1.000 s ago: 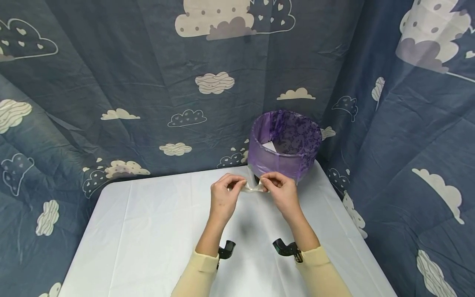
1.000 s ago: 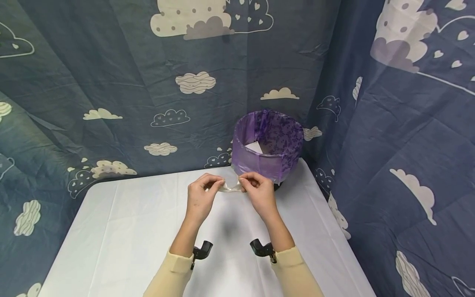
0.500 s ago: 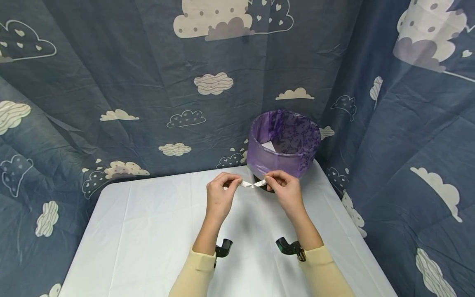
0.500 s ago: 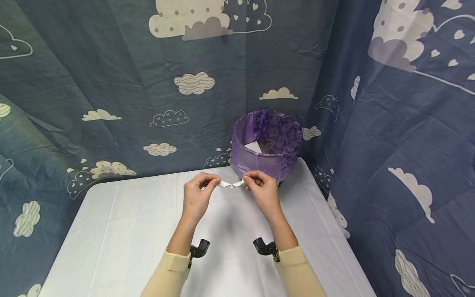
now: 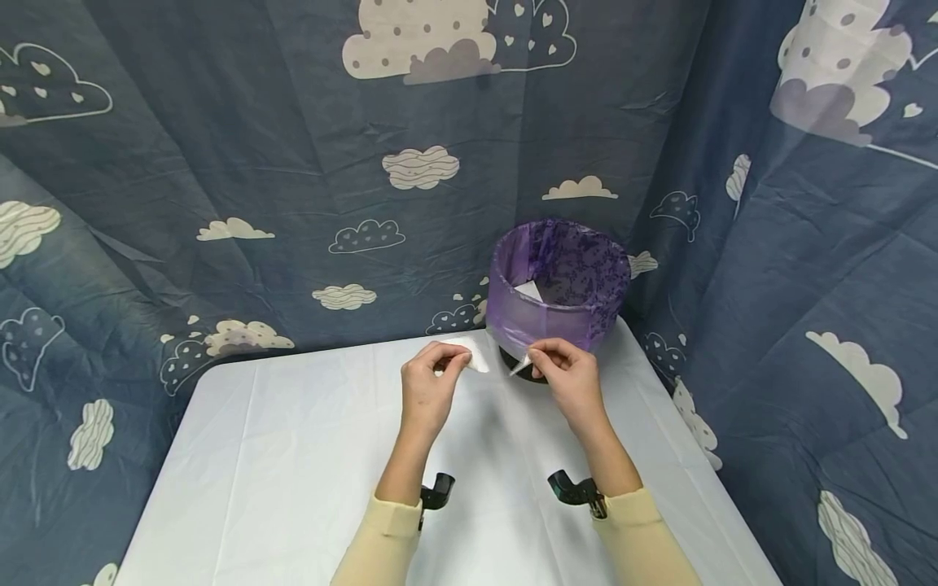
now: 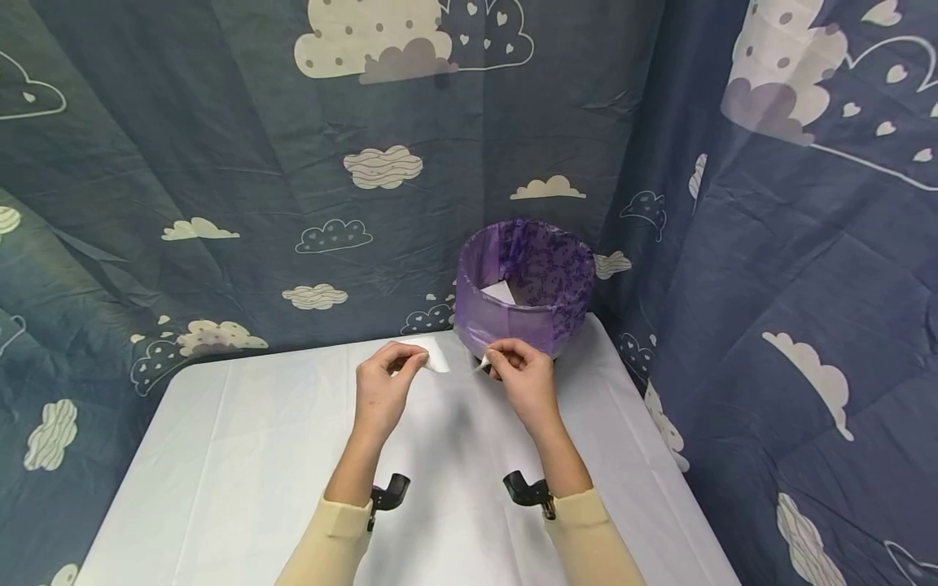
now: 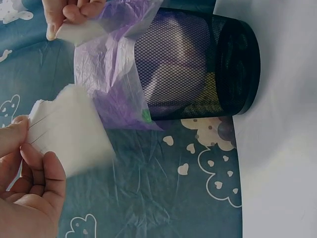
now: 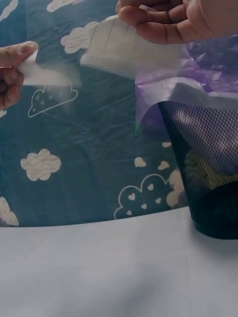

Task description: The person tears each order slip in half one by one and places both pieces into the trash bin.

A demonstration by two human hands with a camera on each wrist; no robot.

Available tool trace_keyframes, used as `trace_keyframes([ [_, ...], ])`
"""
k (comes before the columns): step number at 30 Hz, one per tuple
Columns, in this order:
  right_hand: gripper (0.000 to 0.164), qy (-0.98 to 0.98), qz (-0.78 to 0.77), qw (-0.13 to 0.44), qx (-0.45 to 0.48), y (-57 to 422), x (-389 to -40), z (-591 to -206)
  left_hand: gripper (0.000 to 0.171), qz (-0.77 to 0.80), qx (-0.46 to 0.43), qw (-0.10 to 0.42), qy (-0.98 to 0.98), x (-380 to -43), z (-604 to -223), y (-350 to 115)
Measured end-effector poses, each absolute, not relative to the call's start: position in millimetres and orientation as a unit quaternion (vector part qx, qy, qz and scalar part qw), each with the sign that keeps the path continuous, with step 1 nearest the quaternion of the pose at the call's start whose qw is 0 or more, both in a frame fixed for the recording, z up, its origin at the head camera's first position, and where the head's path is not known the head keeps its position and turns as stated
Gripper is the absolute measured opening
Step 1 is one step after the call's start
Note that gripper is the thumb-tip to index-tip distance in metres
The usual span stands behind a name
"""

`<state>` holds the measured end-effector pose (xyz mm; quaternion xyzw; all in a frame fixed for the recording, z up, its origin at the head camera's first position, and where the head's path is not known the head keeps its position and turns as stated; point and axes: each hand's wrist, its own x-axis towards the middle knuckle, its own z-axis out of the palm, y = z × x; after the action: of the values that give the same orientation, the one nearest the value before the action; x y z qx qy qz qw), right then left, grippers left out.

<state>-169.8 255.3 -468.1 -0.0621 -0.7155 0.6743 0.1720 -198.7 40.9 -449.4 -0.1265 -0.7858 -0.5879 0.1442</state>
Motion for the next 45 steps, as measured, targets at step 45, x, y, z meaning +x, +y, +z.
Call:
trace_keyframes([
  [45,0.018,-0.729,0.610,0.306,-0.052,310.9,-218.2,-398.3,0.010,-0.597,-0.253,0.174,-0.741,-266.1,-377.7,129.2],
])
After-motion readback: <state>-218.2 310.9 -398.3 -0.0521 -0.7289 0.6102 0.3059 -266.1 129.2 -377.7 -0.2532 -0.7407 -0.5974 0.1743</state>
